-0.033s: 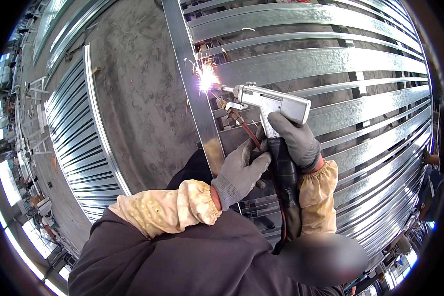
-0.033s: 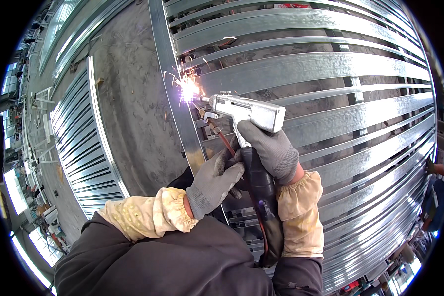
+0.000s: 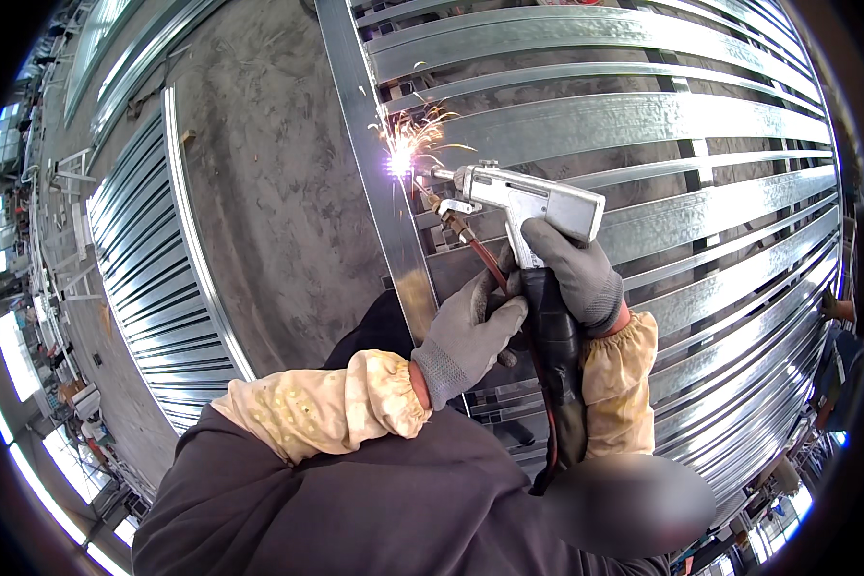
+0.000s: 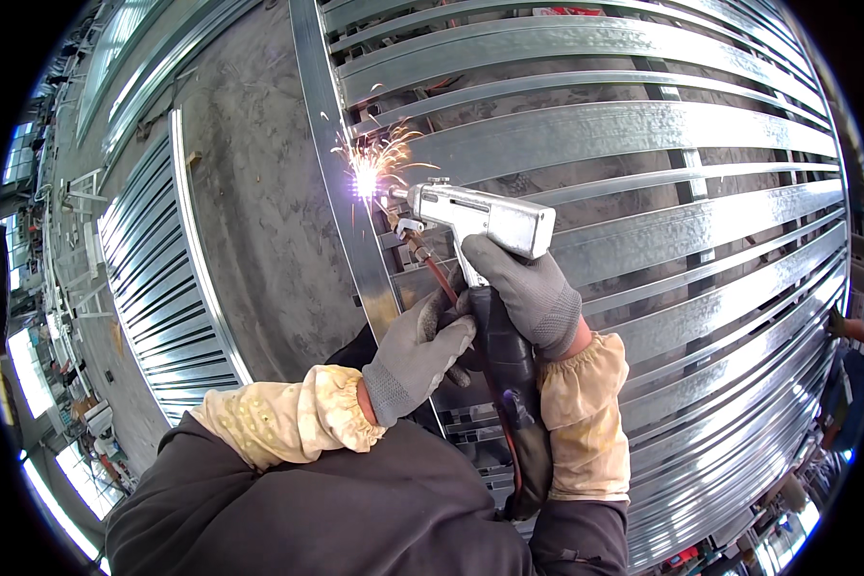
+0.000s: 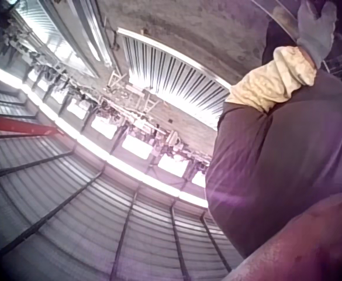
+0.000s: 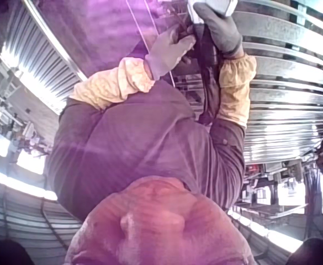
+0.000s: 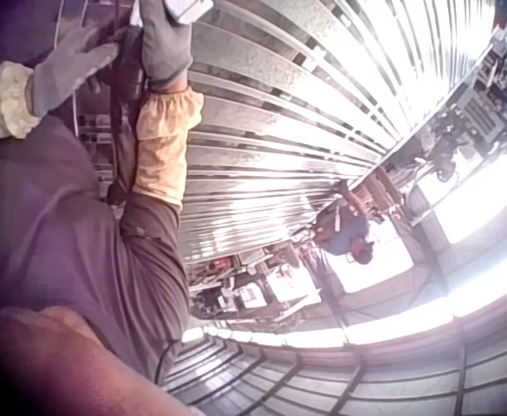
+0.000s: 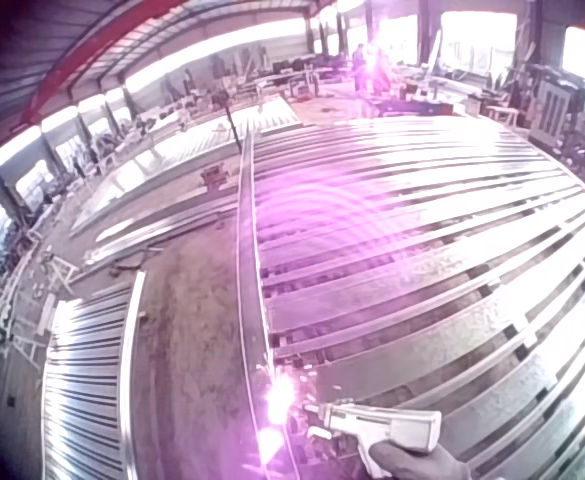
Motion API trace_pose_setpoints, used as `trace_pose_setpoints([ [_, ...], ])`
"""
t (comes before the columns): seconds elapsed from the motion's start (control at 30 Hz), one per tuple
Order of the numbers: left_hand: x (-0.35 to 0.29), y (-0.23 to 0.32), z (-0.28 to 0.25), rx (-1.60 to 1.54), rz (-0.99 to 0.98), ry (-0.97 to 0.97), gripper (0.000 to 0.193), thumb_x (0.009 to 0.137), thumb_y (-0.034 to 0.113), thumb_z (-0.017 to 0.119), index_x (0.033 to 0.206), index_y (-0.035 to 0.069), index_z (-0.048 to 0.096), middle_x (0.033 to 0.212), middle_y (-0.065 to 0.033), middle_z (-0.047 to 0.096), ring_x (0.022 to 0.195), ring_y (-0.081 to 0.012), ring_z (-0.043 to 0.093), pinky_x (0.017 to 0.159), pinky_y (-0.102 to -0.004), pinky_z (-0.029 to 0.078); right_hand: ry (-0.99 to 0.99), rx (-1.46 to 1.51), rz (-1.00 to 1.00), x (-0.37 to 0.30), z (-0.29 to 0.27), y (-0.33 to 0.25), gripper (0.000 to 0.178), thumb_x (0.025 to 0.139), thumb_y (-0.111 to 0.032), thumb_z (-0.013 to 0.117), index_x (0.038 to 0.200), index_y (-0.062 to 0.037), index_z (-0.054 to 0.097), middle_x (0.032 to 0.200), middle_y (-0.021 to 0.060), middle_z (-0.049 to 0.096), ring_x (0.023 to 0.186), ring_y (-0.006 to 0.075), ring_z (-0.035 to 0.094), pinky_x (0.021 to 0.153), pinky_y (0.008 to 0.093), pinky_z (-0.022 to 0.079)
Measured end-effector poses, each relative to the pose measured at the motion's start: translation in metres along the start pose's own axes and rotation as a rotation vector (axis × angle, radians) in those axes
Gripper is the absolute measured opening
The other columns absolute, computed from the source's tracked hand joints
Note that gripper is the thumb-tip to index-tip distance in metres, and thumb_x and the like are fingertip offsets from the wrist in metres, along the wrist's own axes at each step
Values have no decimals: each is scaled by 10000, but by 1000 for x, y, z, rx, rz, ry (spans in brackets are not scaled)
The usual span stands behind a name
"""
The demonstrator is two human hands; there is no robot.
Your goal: The person uses a handheld welding torch to join metal bars on a slatted metal frame. The welder moves along the seams, creating bright sparks and fusing the metal pieces together in a workshop setting.
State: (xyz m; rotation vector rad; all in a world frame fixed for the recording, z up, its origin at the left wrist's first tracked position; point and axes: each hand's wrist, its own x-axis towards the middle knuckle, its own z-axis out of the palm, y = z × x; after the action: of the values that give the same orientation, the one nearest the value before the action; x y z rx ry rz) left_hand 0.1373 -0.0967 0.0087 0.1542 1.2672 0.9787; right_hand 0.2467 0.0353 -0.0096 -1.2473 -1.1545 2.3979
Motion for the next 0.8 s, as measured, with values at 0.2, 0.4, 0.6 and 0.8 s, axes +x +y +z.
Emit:
trace_pose_setpoints([
  [0.2, -3, 2, -1, -4, -46, -36, 300, 944, 157, 544, 1213, 28, 503, 855, 28, 517, 734, -51, 512, 543, -220, 523, -7, -70, -48, -1, 3, 1, 263, 976, -229, 537, 929, 11, 635, 780, 81, 658, 628, 142, 637, 565, 261, 518],
  [0.4, -3, -1, -1, 6, -38, -41, 300, 939, 164, 548, 1203, 29, 503, 858, 27, 526, 736, -54, 519, 548, -226, 523, -7, -95, -71, -2, 1, 6, 265, 975, -228, 537, 933, 14, 636, 782, 85, 660, 631, 146, 640, 566, 265, 519],
  [0.6, -6, -1, -1, 15, -62, -42, 292, 937, 175, 559, 1188, 32, 510, 828, 31, 534, 684, -54, 520, 548, -239, 522, -12, -158, -150, -3, -6, 20, 273, 978, -229, 533, 928, 19, 636, 781, 89, 660, 626, 146, 641, 563, 258, 518],
  [0.8, -8, -3, 0, 32, -75, -35, 300, 936, 181, 566, 1191, 32, 513, 839, 20, 544, 695, -59, 526, 552, -245, 523, -6, -112, -95, -8, 0, 11, 274, 979, -222, 528, 929, 25, 634, 777, 90, 660, 617, 151, 644, 554, 260, 519],
])
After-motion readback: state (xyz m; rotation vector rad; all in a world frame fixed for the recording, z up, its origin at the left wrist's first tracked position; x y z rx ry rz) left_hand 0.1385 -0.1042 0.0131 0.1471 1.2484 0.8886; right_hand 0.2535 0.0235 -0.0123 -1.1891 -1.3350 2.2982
